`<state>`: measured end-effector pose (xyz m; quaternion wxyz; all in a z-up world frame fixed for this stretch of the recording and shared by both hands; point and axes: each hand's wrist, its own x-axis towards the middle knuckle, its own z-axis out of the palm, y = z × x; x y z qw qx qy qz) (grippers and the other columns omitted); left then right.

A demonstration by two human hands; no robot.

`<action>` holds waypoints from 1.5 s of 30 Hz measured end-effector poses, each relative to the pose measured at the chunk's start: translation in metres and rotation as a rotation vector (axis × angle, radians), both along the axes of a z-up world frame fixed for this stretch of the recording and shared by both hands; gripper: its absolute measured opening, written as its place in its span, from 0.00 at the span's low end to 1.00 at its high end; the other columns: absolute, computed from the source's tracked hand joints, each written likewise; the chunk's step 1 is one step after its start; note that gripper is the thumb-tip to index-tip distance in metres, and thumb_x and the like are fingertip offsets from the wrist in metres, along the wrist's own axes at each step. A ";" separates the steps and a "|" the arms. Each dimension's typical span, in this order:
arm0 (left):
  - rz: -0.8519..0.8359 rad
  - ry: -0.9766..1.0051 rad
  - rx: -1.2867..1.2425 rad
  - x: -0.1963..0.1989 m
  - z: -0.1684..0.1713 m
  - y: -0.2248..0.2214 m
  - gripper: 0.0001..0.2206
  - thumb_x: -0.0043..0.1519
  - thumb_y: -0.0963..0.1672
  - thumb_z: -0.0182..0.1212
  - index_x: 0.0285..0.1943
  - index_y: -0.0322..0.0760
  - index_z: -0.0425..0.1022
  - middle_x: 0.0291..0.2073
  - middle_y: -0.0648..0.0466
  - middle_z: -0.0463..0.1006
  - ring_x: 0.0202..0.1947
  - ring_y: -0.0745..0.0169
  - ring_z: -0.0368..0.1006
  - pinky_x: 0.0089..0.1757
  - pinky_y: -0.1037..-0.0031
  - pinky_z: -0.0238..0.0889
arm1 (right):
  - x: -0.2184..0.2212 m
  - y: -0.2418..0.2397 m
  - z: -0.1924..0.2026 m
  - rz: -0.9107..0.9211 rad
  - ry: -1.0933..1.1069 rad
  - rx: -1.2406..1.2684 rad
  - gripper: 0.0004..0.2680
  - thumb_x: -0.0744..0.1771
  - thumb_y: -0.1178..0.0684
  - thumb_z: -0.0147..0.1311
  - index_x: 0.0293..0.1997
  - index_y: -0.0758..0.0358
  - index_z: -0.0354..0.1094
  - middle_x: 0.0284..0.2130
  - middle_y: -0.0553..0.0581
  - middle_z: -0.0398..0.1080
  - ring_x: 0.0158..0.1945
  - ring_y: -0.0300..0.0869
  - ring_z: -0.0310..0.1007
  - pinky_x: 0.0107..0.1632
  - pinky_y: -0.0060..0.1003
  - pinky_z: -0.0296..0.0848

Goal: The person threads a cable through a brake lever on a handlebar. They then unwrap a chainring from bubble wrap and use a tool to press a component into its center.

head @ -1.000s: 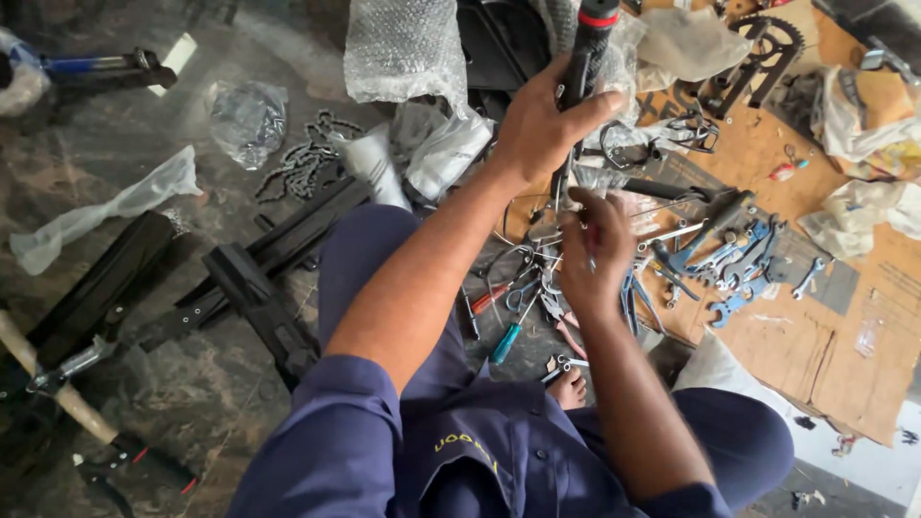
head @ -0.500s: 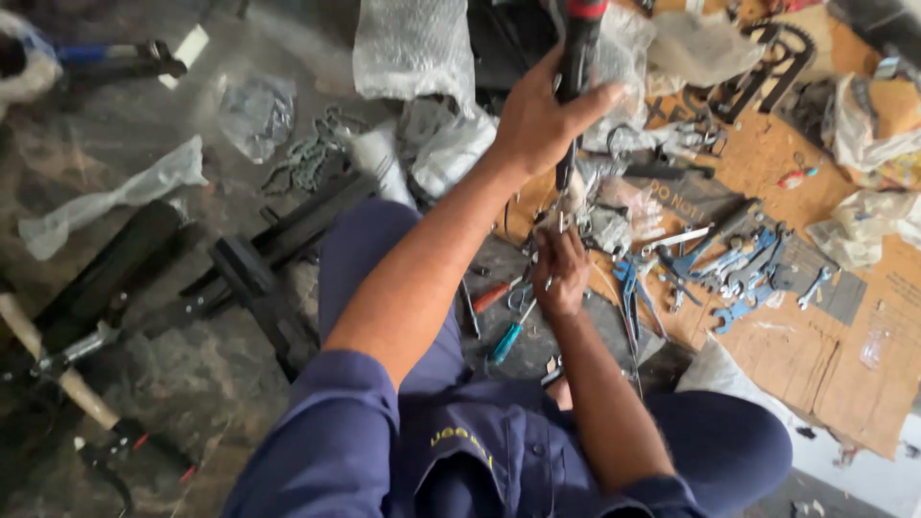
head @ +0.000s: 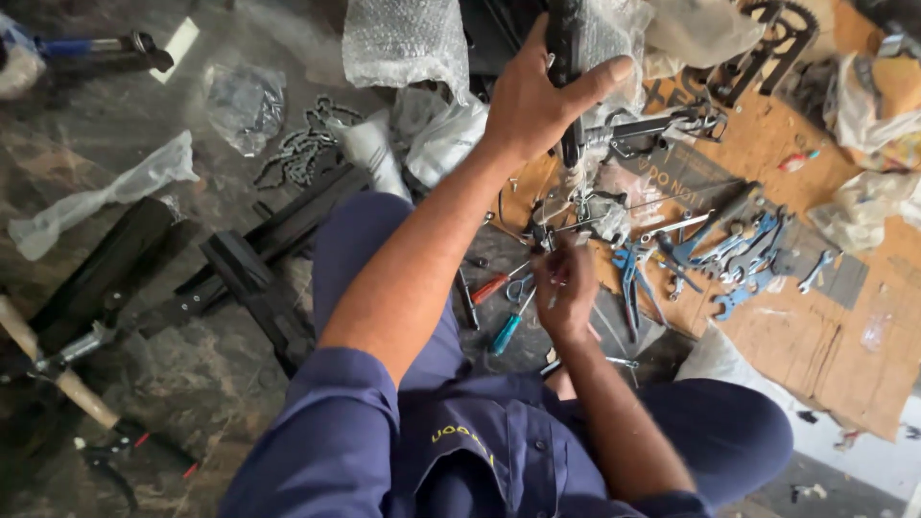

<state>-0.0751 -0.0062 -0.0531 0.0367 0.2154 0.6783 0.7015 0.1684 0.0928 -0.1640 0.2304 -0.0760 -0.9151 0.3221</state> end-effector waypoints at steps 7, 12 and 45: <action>0.018 0.092 0.102 -0.001 0.008 -0.007 0.36 0.56 0.66 0.64 0.58 0.39 0.70 0.39 0.57 0.82 0.38 0.65 0.84 0.46 0.70 0.76 | 0.034 -0.003 -0.057 0.568 -0.333 0.390 0.20 0.55 0.64 0.57 0.53 0.63 0.69 0.49 0.66 0.71 0.44 0.59 0.76 0.41 0.50 0.76; 0.017 0.100 0.105 0.001 0.008 -0.003 0.26 0.58 0.61 0.69 0.46 0.41 0.71 0.32 0.60 0.76 0.34 0.68 0.77 0.40 0.73 0.73 | -0.014 -0.003 -0.001 0.185 -0.191 -0.068 0.08 0.68 0.59 0.55 0.53 0.60 0.69 0.43 0.58 0.72 0.35 0.47 0.73 0.35 0.40 0.71; -0.097 0.007 0.108 -0.018 -0.002 -0.015 0.37 0.52 0.57 0.79 0.60 0.37 0.63 0.38 0.59 0.74 0.36 0.74 0.71 0.40 0.79 0.68 | -0.119 0.007 0.041 0.185 0.259 0.131 0.06 0.68 0.68 0.45 0.47 0.69 0.66 0.34 0.62 0.73 0.35 0.55 0.75 0.37 0.45 0.73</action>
